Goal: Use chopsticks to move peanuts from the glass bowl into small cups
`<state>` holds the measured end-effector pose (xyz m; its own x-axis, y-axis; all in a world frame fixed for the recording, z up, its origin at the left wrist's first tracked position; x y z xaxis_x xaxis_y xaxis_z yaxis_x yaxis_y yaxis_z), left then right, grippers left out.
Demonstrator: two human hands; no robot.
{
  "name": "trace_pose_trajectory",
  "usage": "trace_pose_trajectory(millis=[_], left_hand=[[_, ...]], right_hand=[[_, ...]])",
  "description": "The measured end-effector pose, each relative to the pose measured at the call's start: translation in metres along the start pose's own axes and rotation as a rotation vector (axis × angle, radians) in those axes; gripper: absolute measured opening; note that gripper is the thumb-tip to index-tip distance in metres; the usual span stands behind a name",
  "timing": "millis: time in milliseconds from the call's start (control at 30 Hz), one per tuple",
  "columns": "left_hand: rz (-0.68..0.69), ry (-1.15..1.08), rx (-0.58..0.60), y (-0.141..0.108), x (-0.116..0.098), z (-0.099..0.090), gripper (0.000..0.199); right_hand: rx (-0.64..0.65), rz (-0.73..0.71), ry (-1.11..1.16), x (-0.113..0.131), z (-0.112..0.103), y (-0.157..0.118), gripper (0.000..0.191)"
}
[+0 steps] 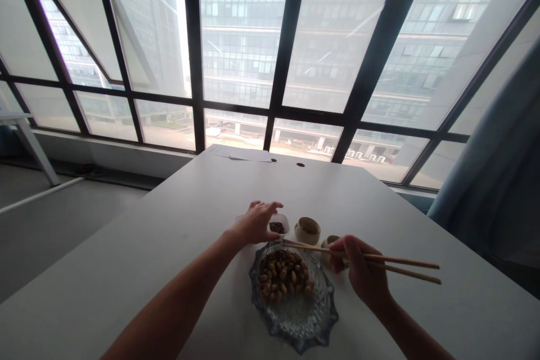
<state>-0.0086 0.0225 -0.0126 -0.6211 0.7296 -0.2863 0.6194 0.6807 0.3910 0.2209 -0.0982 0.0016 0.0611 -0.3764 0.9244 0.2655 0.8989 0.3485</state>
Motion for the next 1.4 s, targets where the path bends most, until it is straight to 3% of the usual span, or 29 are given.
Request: trace_pose_trajectory(millis=[133, 233, 433, 567, 700, 833, 967, 1200, 1400], left_hand=[[-0.088, 0.026, 0.043, 0.000, 0.001, 0.002, 0.068], [-0.125, 0.046, 0.042, -0.006, 0.004, 0.001, 0.065], [-0.199, 0.088, -0.161, -0.042, 0.025, -0.006, 0.055], [-0.270, 0.022, -0.273, -0.068, 0.042, 0.000, 0.057], [-0.329, -0.089, -0.262, -0.079, 0.049, 0.016, 0.068], [-0.344, -0.120, -0.223, -0.080, 0.048, 0.022, 0.072], [-0.364, -0.122, -0.214, -0.080, 0.047, 0.020, 0.068], [-0.385, -0.121, -0.208, -0.081, 0.047, 0.022, 0.066], [-0.385, -0.114, -0.190, -0.080, 0.045, 0.020, 0.066]], right_hand=[[0.208, 0.099, -0.085, 0.001, -0.008, -0.011, 0.051], [0.325, 0.078, -0.195, 0.000, -0.006, -0.015, 0.046], [0.544, 0.050, -0.362, 0.021, -0.013, -0.018, 0.052], [0.497, 0.054, -0.296, 0.027, -0.010, -0.015, 0.051], [0.491, -0.048, -0.343, 0.016, 0.003, -0.015, 0.052], [0.550, -0.008, -0.353, 0.006, 0.003, -0.020, 0.053], [0.468, 0.050, -0.299, 0.003, -0.004, -0.019, 0.050], [0.485, 0.022, -0.331, 0.001, -0.006, -0.016, 0.051], [0.390, -0.057, -0.293, -0.002, -0.009, -0.018, 0.043]])
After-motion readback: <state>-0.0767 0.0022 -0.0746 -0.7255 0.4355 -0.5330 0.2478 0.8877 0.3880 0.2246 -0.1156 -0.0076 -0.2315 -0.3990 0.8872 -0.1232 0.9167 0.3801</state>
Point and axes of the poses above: each hand's wrist, its own y-axis towards the middle knuckle, its own z-axis out of the palm, x = y × z, the point moved 1 cm from there along y, towards the middle knuckle, and after that the axes turned 8 degrees about y, right-handed, at the moved point
